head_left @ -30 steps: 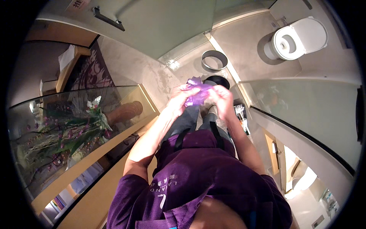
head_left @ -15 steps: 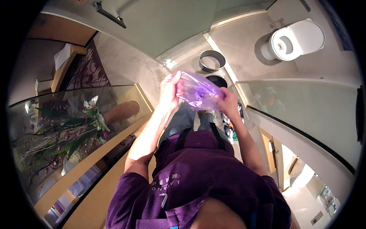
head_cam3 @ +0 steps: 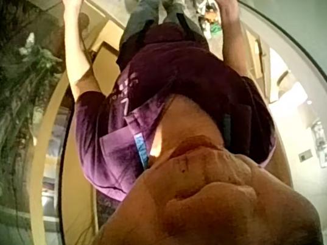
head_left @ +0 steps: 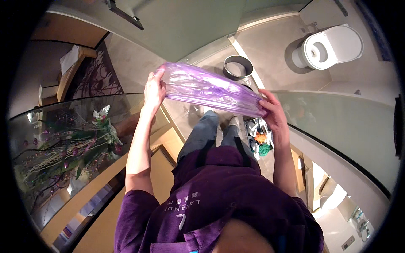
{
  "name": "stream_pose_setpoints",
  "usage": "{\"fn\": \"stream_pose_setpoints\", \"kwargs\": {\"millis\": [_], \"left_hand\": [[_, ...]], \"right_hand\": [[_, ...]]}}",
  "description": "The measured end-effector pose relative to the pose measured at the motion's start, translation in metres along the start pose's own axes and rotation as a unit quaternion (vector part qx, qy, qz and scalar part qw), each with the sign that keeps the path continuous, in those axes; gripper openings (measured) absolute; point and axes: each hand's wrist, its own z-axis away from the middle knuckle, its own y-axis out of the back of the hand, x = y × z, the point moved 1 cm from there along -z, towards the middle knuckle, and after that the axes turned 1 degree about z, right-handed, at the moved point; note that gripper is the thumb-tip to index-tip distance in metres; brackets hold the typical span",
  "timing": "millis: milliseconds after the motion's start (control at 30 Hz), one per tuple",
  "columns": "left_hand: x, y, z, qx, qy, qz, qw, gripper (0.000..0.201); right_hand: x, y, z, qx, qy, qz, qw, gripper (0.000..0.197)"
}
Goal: The person places a purple trash bag into a metal bin, then retrieves a roll of toilet paper and places it on the holder. They spray a cleaning solution into the toilet bowl and scrub it thoroughly with a toilet brush, including the seat and lid. Finally, they wipe the sink basin and faucet with an orange cloth.
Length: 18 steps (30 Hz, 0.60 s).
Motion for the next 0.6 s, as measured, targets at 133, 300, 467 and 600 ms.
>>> {"fn": "stream_pose_setpoints", "kwargs": {"millis": [133,300,467,600], "left_hand": [[-0.009,-0.031,-0.003,-0.025,0.006,-0.176,0.984,0.066],[-0.050,-0.088,-0.016,-0.296,0.014,-0.206,0.933,0.048],[0.082,-0.027,-0.095,0.121,-0.092,0.098,0.984,0.047],[0.094,-0.038,-0.103,0.207,-0.266,0.182,0.924,0.028]], "right_hand": [[-0.001,0.005,-0.014,-0.062,0.029,0.350,0.934,0.040],[0.018,0.048,-0.073,0.018,-0.198,0.698,0.688,0.059],[-0.094,-0.022,-0.089,0.259,0.270,0.736,0.564,0.017],[-0.077,0.005,-0.075,0.352,0.467,0.664,0.466,0.009]]}}
